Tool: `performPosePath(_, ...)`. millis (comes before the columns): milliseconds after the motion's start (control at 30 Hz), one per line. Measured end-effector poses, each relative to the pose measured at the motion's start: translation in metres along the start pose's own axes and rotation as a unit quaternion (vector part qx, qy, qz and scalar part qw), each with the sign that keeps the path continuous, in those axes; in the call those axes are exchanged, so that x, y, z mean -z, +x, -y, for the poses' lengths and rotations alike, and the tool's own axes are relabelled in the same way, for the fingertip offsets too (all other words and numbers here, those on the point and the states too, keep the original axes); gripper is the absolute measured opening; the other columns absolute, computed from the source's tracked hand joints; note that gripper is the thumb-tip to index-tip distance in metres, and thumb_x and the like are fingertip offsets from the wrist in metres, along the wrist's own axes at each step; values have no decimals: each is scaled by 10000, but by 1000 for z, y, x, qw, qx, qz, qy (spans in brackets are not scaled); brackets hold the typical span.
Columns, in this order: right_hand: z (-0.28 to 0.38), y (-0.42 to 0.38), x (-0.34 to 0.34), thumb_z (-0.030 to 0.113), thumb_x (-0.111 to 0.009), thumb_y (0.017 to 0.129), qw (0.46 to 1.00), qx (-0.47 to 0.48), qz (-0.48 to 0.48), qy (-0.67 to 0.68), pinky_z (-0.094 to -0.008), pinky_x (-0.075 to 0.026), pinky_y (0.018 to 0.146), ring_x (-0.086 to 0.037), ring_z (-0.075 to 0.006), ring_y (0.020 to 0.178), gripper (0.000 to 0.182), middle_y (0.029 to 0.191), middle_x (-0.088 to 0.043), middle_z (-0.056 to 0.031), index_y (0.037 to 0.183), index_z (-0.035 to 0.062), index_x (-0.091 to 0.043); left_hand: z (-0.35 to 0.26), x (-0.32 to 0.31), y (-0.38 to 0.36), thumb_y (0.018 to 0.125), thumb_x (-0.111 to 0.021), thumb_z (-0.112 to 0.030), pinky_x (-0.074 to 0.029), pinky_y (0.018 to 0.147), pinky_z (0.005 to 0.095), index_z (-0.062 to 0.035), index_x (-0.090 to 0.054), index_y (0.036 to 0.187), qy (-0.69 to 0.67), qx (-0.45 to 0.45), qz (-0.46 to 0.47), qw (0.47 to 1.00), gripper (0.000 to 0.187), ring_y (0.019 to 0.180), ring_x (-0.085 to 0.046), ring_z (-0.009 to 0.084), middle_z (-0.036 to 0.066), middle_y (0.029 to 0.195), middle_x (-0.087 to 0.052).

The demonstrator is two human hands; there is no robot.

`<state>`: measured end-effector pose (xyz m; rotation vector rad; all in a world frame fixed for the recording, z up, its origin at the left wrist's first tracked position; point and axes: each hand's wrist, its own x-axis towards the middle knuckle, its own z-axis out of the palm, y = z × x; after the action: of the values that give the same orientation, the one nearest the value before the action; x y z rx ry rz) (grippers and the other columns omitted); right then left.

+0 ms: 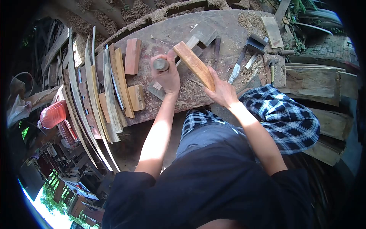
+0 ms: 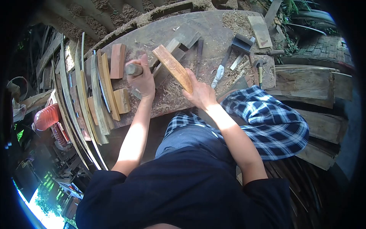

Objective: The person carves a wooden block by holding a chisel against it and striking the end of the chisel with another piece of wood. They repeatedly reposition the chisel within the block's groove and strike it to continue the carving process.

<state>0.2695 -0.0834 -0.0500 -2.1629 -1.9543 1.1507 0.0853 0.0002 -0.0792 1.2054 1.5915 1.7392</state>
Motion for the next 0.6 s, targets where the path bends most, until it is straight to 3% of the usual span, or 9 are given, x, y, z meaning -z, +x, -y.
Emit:
performPosePath(67, 1, 0, 0, 408, -639, 871, 1000, 12, -9, 1, -578, -551, 829, -691, -499, 874, 883, 914, -708, -293, 1596, 225, -171, -4, -5, -6, 923, -778, -168, -461, 704, 270, -52, -557, 883, -1, -7, 35, 999, 253, 727, -524, 121, 16, 797, -566)
performPosePath(167, 2, 2, 7, 420, -642, 864, 1000, -5, 15, 23, -552, -547, 887, -685, -495, 966, 869, 1017, -697, -321, 1594, 225, -213, -5, -12, -6, 894, -788, -104, -462, 707, 280, -48, -552, 896, 0, -28, 77, 997, 242, 731, -513, 132, 31, 799, -545)
performPosePath(267, 10, 2, 25, 467, -654, 863, 985, -26, 0, 169, -474, -496, 1033, -633, -469, 1172, 866, 1274, -623, -334, 1587, 175, -280, -6, -13, -8, 866, -813, -114, -463, 696, 294, -49, -558, 899, -13, -40, 78, 996, 266, 722, -526, 150, 47, 791, -557)
performPosePath(300, 25, -5, 41, 467, -654, 863, 987, -15, 11, 162, -474, -496, 1033, -633, -469, 1172, 866, 1274, -623, -334, 1587, 175, -280, -5, -12, -8, 866, -813, -114, -463, 696, 294, -49, -558, 899, -6, -39, 63, 997, 266, 722, -526, 150, 47, 791, -557)
performPosePath(433, 93, -34, 101, 209, -734, 839, 912, 91, -144, 374, -401, -503, 1024, -633, -317, 1216, 898, 1379, -583, -244, 1586, 90, -251, -6, -5, -8, 852, -824, -119, -452, 632, 295, -69, -555, 883, 37, -16, 36, 999, 276, 667, -505, 147, 39, 733, -550)
performPosePath(500, 103, -39, 104, 22, -680, 804, 868, 235, -162, 407, -356, -495, 978, -582, -215, 1146, 873, 1345, -520, -145, 1572, 53, -267, -6, -6, -6, 848, -829, -125, -446, 612, 296, -64, -560, 880, -29, 19, 43, 998, 278, 647, -507, 142, 37, 713, -559)
performPosePath(533, 112, -42, 106, -1, -623, 798, 882, 260, -148, 364, -362, -472, 1015, -555, -234, 1201, 851, 1376, -503, -153, 1567, 36, -260, -6, -3, -5, 868, -796, -98, -448, 619, 287, -62, -573, 902, -22, 9, 56, 998, 228, 657, -526, 133, 43, 727, -582)
performPosePath(567, 110, -38, 100, 69, -671, 817, 905, 296, -136, 274, -385, -489, 1008, -598, -280, 1202, 864, 1385, -548, -189, 1572, 53, -251, -4, 0, -6, 868, -796, -98, -448, 619, 287, -62, -573, 902, -21, 8, 45, 999, 228, 657, -526, 133, 43, 727, -582)
performPosePath(600, 108, -34, 101, 114, -692, 826, 961, 207, -36, 182, -397, -501, 999, -626, -302, 1184, 864, 1362, -581, -209, 1570, 61, -257, -2, 3, -9, 880, -767, -76, -454, 628, 284, -58, -575, 921, -96, 79, 61, 990, 198, 665, -543, 131, 48, 736, -594)
